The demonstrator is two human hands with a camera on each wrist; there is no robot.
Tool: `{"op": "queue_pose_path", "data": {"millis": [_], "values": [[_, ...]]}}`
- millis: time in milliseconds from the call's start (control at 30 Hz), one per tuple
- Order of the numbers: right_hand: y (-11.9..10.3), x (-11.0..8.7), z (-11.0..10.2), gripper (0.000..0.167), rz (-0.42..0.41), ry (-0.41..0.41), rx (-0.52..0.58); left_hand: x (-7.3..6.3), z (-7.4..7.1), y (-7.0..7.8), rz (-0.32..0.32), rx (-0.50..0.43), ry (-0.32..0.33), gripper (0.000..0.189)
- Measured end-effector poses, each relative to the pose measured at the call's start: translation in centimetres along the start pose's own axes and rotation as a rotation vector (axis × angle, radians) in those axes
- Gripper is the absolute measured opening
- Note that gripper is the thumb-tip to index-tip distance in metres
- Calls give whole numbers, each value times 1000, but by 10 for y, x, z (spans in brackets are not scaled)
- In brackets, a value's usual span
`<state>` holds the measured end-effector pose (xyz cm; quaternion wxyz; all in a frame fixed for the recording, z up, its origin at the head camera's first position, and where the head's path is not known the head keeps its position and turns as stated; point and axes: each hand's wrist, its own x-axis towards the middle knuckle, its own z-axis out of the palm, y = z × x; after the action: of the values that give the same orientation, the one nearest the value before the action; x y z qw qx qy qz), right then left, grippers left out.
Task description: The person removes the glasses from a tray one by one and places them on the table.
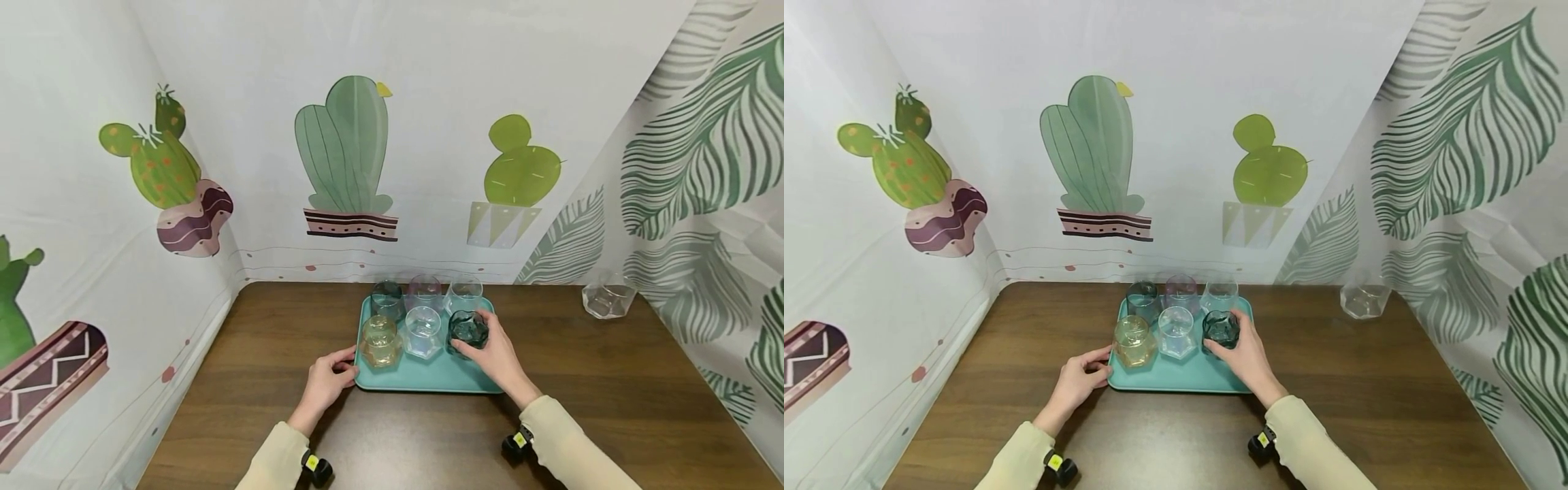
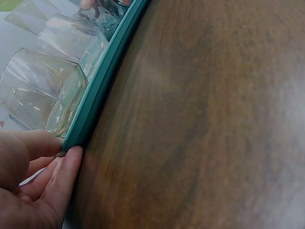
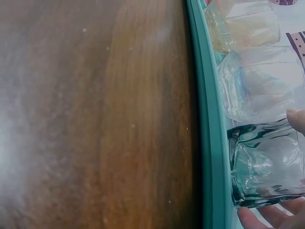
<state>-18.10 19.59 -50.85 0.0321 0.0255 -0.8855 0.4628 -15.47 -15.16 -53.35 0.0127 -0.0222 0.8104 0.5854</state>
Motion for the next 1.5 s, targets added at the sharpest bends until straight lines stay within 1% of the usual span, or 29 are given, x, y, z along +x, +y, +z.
{"op": "queue_pose_path", "data": {"millis": [67,100,333,567,800,1033,1233,1500], "values": [[0,-2,-1,89,-5,-1,1,0,0,0,-6,-5,0,41],[0,-3,-2,88,-7,0,-1,0,0,0,1,1,-3,41],[5,-14,-8,84,-7,17,-41,0,0,-1,-8,-4,-2,41],[8,-20,-18,83,-4,31,-72,1,0,-2,0,-2,-2,41],[13,-23,-26,83,-17,55,-90,0,-1,-1,1,1,-8,41],[14,-26,-34,82,-20,72,-85,0,-1,1,-5,1,-9,42],[13,-24,-45,82,-23,86,-97,-2,-1,3,11,-13,-8,41],[15,-22,-62,84,7,108,-114,-3,-1,4,18,-19,4,41]]}}
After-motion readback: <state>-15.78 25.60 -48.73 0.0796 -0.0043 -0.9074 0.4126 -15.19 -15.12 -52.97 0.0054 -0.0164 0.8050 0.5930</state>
